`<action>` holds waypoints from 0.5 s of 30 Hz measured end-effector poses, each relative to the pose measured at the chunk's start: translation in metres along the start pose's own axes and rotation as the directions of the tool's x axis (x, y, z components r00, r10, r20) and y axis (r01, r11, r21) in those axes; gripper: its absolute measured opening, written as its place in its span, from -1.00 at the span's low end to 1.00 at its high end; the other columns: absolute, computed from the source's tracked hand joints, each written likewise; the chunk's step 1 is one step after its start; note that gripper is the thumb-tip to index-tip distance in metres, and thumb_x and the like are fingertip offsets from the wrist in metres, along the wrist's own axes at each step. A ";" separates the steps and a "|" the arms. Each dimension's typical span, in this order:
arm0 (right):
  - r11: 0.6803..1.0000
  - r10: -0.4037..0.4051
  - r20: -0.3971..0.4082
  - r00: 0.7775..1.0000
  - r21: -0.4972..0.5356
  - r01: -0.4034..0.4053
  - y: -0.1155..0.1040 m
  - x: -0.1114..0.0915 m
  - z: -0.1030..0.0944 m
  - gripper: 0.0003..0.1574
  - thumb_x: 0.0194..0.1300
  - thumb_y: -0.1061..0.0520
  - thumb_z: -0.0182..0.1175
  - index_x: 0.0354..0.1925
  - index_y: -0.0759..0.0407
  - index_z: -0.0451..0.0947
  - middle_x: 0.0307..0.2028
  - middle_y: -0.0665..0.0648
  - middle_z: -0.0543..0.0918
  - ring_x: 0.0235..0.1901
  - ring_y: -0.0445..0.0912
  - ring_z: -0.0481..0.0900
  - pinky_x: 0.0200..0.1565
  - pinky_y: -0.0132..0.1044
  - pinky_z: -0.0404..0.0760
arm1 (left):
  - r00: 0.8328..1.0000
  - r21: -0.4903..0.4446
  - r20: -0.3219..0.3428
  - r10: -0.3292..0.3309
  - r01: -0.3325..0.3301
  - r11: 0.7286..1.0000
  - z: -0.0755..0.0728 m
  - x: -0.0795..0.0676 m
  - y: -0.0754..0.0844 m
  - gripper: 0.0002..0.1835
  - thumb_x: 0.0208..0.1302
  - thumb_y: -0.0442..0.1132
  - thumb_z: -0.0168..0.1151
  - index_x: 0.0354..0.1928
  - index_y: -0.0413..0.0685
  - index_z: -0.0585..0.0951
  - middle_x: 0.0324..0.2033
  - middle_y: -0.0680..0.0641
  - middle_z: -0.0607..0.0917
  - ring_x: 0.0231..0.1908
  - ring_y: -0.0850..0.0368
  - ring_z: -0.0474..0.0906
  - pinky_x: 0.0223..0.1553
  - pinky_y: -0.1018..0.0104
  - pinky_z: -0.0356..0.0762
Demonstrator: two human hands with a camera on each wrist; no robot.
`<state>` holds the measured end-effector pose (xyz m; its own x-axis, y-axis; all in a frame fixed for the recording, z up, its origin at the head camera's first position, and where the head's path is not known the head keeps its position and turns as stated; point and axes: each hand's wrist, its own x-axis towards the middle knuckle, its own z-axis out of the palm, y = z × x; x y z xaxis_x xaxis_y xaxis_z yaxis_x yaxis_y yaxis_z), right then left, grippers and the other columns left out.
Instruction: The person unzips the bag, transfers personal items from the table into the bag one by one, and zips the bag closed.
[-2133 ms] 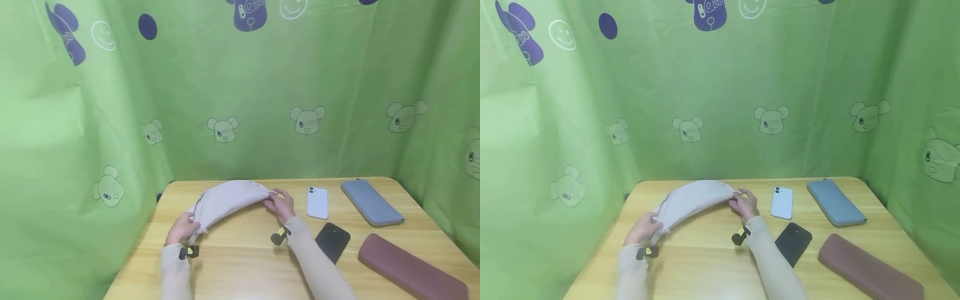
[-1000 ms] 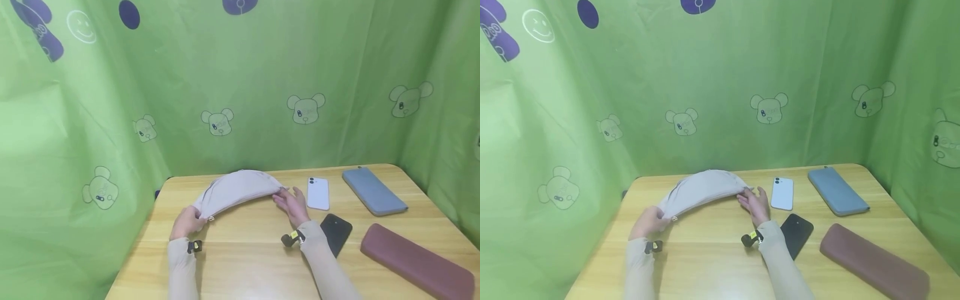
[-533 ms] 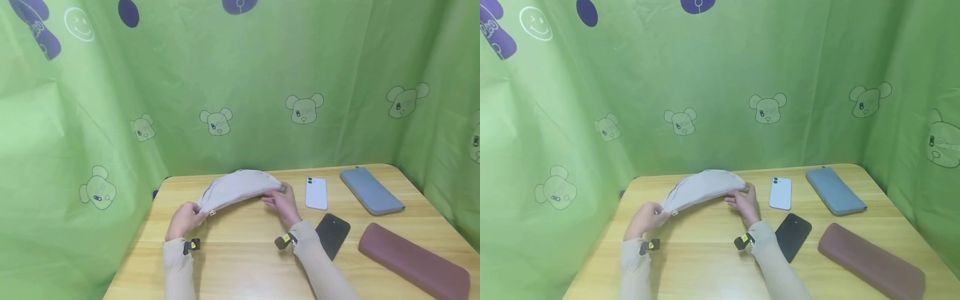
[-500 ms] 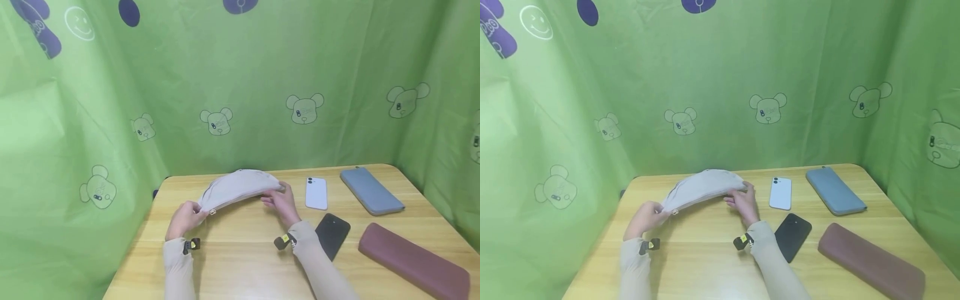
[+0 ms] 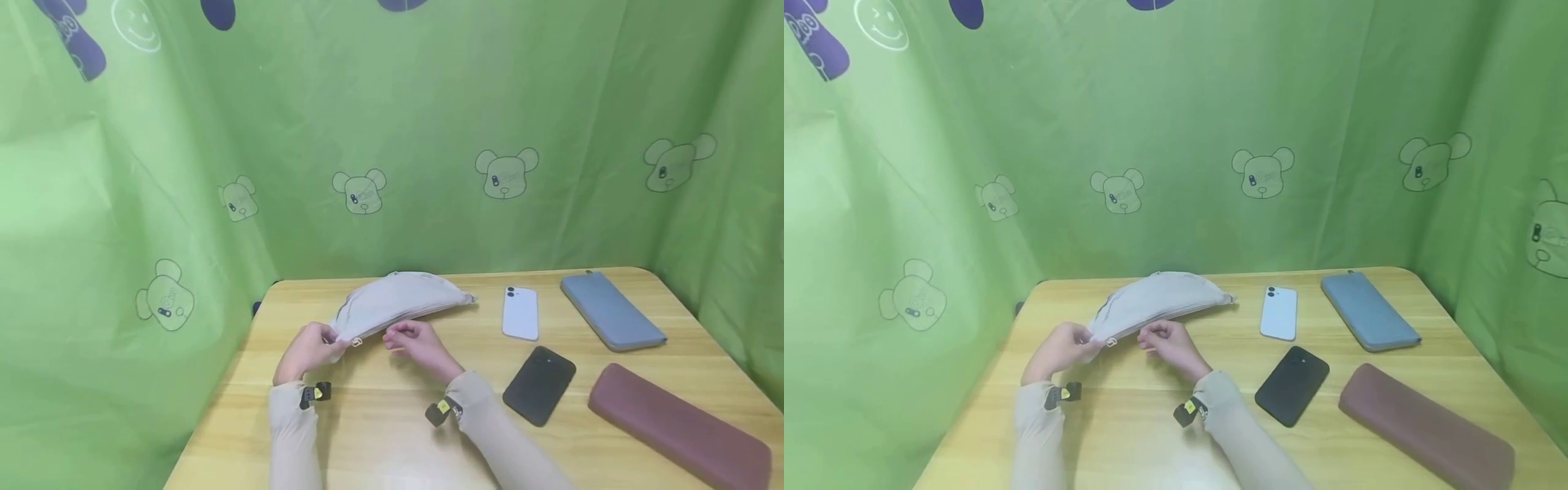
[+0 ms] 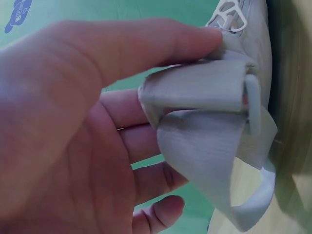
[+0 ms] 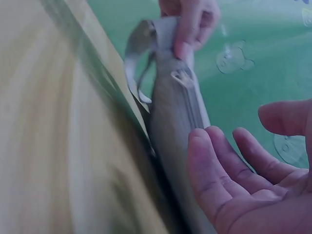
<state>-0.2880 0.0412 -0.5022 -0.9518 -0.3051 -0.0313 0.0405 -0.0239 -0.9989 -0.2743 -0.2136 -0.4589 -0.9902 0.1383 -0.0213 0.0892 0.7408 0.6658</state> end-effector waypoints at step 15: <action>0.997 0.066 0.136 0.989 0.023 -0.070 0.017 -0.005 0.032 -0.56 0.39 0.28 0.25 0.19 0.43 0.52 0.13 0.51 0.65 -0.03 0.16 0.77 0.10 0.01 0.73 | 0.990 0.023 0.134 0.042 -0.045 0.999 0.005 0.003 0.002 -0.85 0.26 -0.14 0.40 -0.38 -0.05 0.75 -0.51 0.05 0.74 -0.48 0.17 0.57 -0.35 0.30 0.56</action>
<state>-0.2726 0.0124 -0.5184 -0.8970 -0.4324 -0.0923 0.1141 -0.0248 -0.9932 -0.2766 -0.2084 -0.4615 -0.9621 0.2561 -0.0932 0.1365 0.7488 0.6486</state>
